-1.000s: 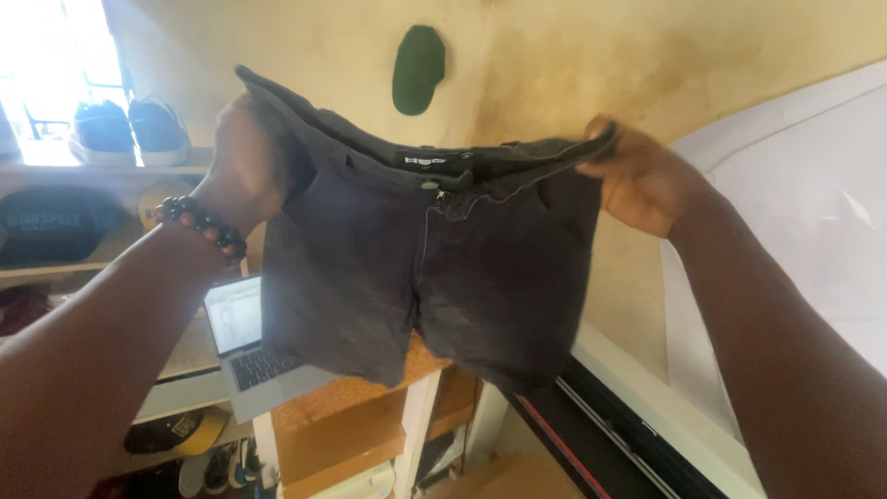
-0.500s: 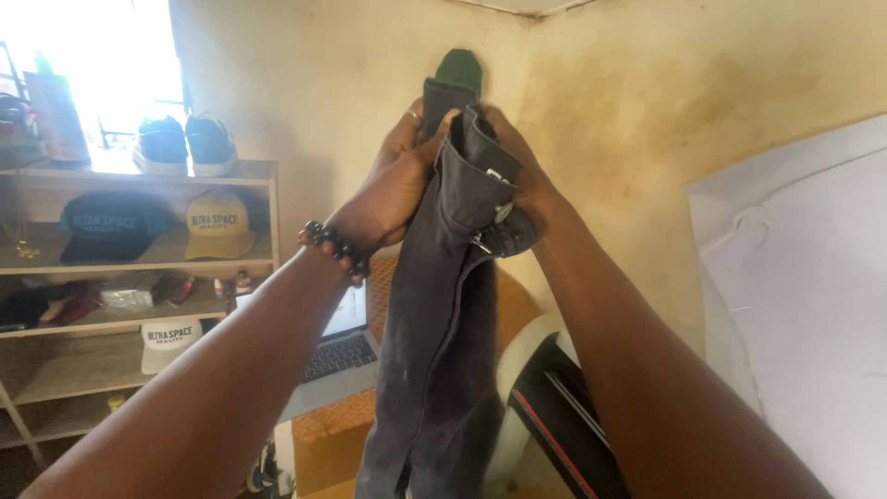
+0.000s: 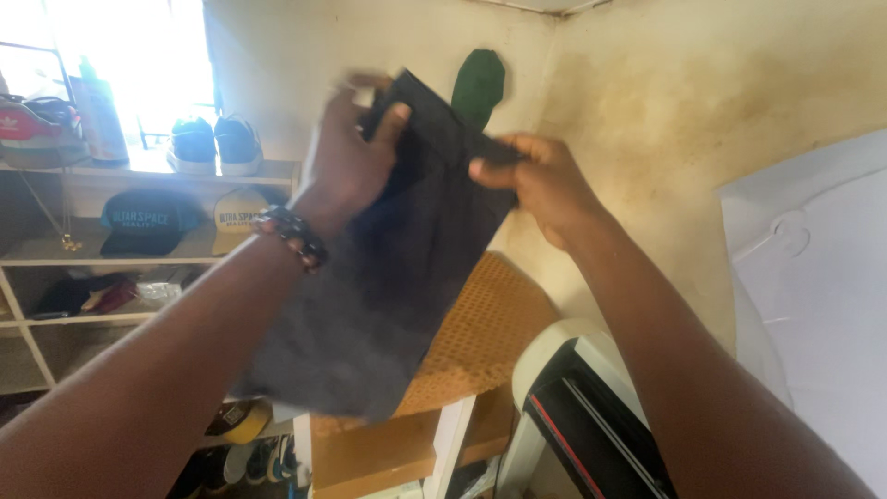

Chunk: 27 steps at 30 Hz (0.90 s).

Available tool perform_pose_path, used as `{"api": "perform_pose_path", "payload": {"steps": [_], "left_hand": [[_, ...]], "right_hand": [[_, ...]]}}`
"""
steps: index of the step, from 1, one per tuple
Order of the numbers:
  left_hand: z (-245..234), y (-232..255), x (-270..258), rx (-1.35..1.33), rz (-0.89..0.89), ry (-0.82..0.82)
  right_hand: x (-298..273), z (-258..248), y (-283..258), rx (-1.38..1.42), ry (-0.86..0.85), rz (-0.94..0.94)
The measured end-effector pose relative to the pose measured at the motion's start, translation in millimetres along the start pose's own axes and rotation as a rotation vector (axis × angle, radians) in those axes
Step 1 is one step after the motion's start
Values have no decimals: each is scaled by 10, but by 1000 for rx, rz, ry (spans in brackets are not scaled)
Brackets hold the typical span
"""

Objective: The person picks up several garments from the floor, unfolds them to identify the type, and then folds them one by one into flat rectangles, stacking them on top of each other on a rug. The garments include a pair of shorts, trousers, and a beanie, along with socks that are flattened and placed on the stack.

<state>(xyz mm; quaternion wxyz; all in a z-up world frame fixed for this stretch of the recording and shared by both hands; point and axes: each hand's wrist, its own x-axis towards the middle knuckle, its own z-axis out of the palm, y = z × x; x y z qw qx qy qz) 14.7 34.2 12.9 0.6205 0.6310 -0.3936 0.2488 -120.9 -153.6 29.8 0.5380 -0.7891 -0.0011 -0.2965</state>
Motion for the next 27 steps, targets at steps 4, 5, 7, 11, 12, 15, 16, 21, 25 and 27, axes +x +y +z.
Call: {"api": "perform_pose_path", "payload": {"steps": [4,5,7,11,12,15,16,21,25,27], "left_hand": [[-131,-45,-28,-74,-75,-158],[-188,-50,-46,-63,-76,-151],[-215,-45,-104,-217,-281,-358],[-81,-2,-159,-378,-241,-343],[-32,20,-155,-299,-207,-296],[65,93,-139,-275,-115,-252],[88,119,-125,-334,-61,-257],[136,182,-108,-566,-41,-400],[239,217,-150,-822,-34,-604],[358,253,-172,-686,-15,-506]], "right_hand": [[147,-63,23,165,-69,-185],[160,-53,-2,87,-46,-240],[164,-42,-50,15,-31,-300],[94,-109,-151,217,15,-246],[83,-114,-180,203,24,-241],[4,-209,-241,251,39,-147],[-8,-248,-248,252,40,-153],[-22,-542,62,350,94,-293],[207,-499,581,457,-53,-218],[271,-421,862,458,-267,-121]]}}
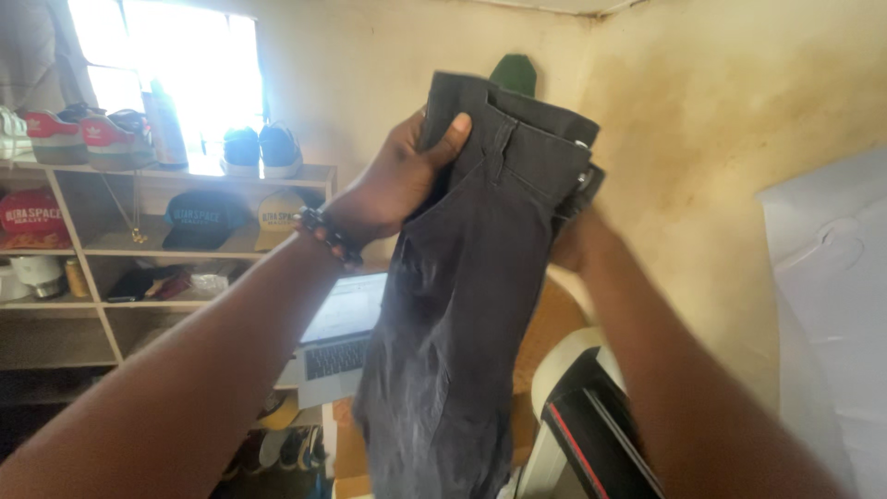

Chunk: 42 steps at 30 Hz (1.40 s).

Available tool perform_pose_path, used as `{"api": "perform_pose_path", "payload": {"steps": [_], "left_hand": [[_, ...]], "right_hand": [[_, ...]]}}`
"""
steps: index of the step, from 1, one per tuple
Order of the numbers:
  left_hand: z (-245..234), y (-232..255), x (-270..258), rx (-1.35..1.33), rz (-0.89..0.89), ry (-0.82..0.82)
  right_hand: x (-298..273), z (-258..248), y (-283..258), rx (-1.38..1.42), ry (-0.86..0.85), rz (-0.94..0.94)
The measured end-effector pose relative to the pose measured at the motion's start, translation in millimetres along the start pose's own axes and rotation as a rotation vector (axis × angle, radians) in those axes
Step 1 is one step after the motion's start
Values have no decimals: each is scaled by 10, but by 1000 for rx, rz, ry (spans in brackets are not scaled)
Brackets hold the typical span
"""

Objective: The person picks up several garments from the floor, unfolds them to identify the type, and then folds them one by one into flat rectangles, stacking them on top of each other on a rug. The garments include a pair of shorts, trousers, and a beanie, along with socks that are flattened and placed on the stack.

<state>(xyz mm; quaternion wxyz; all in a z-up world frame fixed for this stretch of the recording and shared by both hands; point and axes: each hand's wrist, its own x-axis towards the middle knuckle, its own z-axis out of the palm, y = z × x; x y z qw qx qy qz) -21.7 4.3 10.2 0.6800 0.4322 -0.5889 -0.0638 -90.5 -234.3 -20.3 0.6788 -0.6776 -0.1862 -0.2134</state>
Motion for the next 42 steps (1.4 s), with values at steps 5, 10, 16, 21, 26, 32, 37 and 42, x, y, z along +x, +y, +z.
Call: {"api": "perform_pose_path", "payload": {"steps": [5,10,16,21,26,32,37,42], "left_hand": [[23,-76,-22,375,-89,202],[-171,-469,23,942,-47,138],[-360,-1155,236,-236,-335,787],[-452,-989,-28,756,-277,487],[-1047,-411,-451,984,-217,560],[-1284,-437,-630,571,-783,833],[-816,-413,-411,140,-840,788],[-6,-312,-24,221,-502,579]], "right_hand": [[35,35,255,122,-39,249],[63,297,-45,131,11,253],[131,649,123,115,93,62],[39,380,391,247,262,173],[92,-362,-136,182,410,304],[-26,-339,30,-214,624,549],[70,242,3,-276,658,483],[129,1082,-123,-241,252,162]]}}
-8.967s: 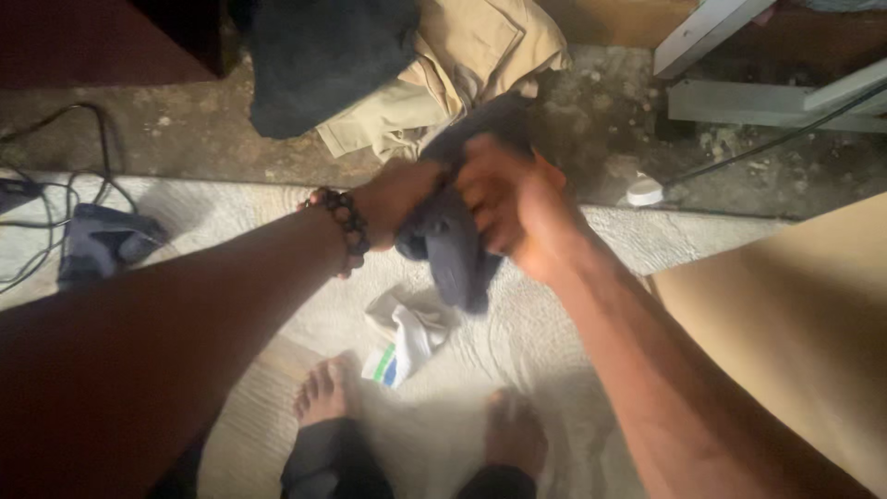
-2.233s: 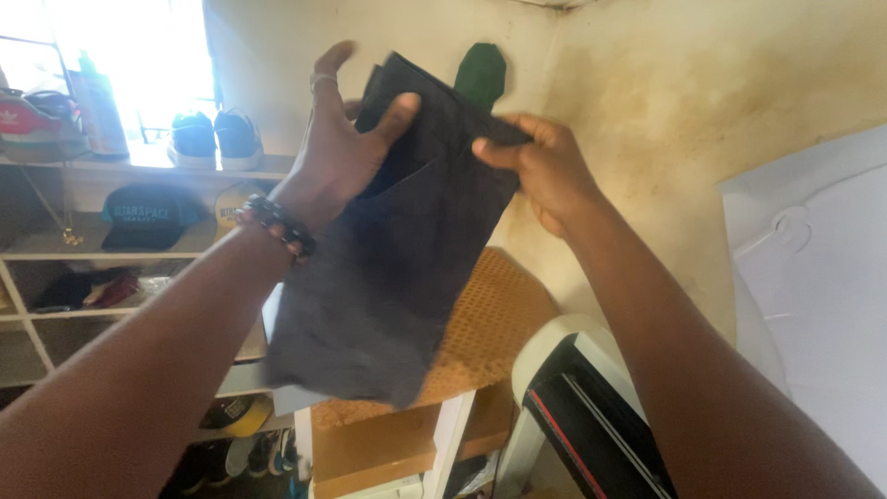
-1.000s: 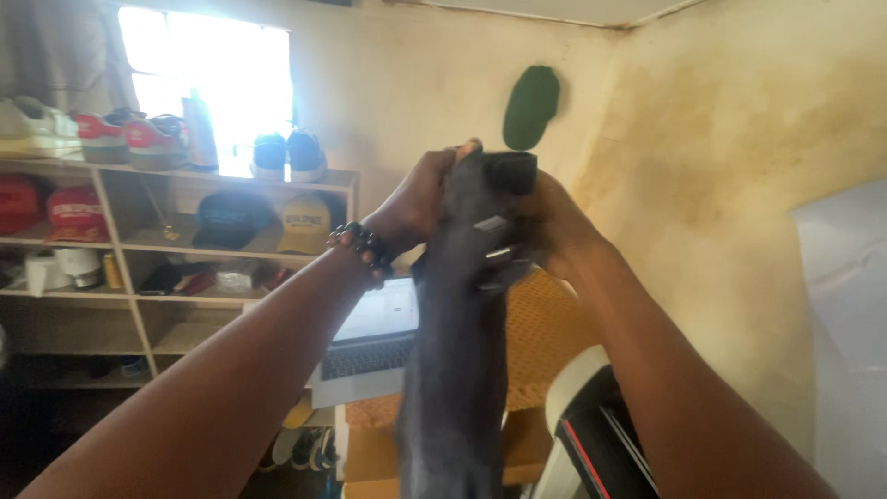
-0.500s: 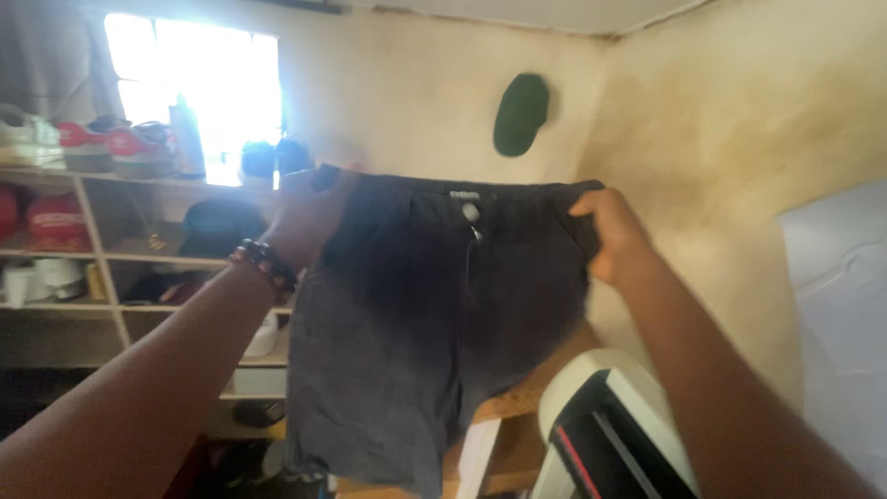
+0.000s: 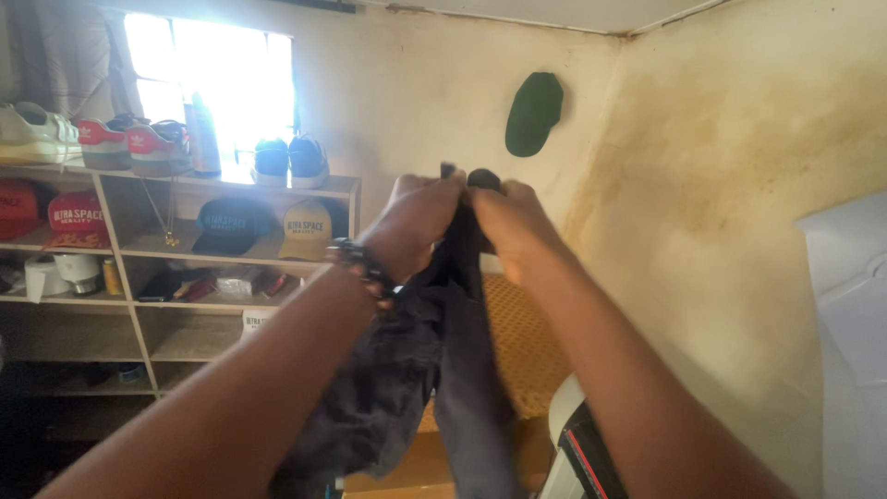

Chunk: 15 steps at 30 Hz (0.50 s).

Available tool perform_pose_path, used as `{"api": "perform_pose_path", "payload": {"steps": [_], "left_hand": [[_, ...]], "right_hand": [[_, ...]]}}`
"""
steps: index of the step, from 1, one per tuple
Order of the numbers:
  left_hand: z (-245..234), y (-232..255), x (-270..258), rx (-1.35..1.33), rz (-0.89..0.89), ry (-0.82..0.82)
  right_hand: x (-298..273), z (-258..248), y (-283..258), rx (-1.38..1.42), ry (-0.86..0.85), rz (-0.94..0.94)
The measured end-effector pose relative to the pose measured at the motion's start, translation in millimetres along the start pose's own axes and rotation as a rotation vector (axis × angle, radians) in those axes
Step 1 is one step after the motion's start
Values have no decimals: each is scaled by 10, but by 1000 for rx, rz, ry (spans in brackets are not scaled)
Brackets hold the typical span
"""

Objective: The person picks up several garments from the floor, unfolds them to identify the type, and then folds them one by one into flat rectangles, stacking them on top of each other on a rug. The garments include a pair of shorts, trousers, and a beanie, along with socks that are flattened and placed on the stack.

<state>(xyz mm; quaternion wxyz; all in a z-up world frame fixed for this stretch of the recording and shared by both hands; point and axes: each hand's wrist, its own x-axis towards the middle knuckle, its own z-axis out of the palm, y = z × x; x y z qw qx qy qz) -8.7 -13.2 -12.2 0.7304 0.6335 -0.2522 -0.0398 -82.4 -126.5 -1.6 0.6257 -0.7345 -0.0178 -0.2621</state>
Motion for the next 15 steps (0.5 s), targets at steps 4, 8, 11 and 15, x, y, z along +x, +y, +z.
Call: {"api": "perform_pose_path", "payload": {"steps": [4,8,11,15], "left_hand": [[16,396,-318,-110,-38,39],[-122,428,-407,-85,137,-127],[-192,344,-270,-118,197,-27],[-379,251,-153,-216,442,-77]], "right_hand": [[-97,47,-217,11,-51,-20],[-112,-12,-234,158,-248,-166],[-86,-63,-252,-43,-145,-305],[-141,-150,-294,-416,474,-189]]}}
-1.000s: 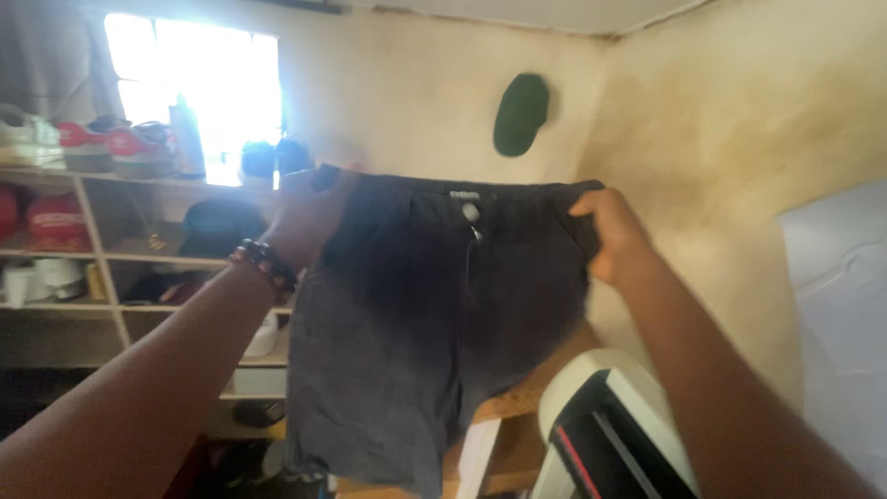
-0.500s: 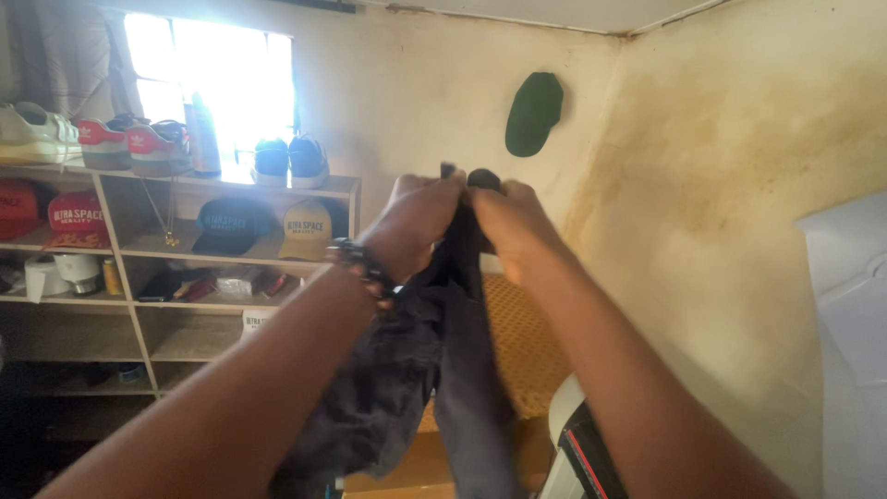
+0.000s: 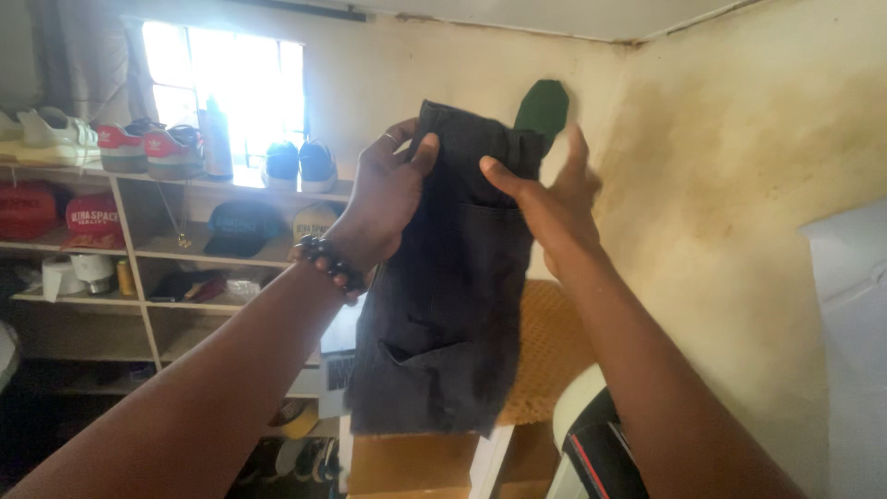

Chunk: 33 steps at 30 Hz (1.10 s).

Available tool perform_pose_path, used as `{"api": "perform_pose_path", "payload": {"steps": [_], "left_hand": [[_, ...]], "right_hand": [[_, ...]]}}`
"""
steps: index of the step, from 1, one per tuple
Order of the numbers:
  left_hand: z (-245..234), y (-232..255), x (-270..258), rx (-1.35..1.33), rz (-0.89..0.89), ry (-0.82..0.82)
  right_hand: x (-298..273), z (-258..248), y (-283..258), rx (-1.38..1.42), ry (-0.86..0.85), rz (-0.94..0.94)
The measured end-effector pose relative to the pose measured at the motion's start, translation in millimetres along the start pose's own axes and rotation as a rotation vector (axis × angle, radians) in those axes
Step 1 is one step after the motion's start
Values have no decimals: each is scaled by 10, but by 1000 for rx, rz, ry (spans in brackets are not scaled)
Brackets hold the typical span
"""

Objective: The person picks up several garments from the floor, unfolds them to identify the type, and then folds them one by one into flat rectangles, stacking them on top of each other on a rug. The garments include a pair of shorts, trousers, and a beanie, along with socks that are flattened and placed on the stack.

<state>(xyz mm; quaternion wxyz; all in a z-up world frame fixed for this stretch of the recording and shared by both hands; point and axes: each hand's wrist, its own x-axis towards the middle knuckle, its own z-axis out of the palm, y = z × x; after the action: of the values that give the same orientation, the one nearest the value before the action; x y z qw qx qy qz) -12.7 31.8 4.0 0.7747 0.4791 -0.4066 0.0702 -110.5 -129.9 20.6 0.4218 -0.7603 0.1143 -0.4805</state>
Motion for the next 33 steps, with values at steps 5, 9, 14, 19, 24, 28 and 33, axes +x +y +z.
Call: {"api": "perform_pose_path", "payload": {"steps": [5,9,14,19,24,28,33], "left_hand": [[-148,114,65,63,170,-80],[-274,132,-92,15,-383,-98],[-276,-166,-406,225,-460,-383],[-228,-111,-288,-127,-501,-51],[-179,-124,-178,294,-296,13],[-295,-77,-124,386,-563,281],[-356,23,-163,428,-716,-50]], "right_hand": [[-47,-212,145,589,-613,224],[15,-188,129,709,-474,242],[268,-251,84,749,-472,373],[318,-582,276,662,-697,421],[101,-557,571,444,-811,368],[-141,-548,470,469,-683,487],[-219,-505,435,372,-606,315]]}}
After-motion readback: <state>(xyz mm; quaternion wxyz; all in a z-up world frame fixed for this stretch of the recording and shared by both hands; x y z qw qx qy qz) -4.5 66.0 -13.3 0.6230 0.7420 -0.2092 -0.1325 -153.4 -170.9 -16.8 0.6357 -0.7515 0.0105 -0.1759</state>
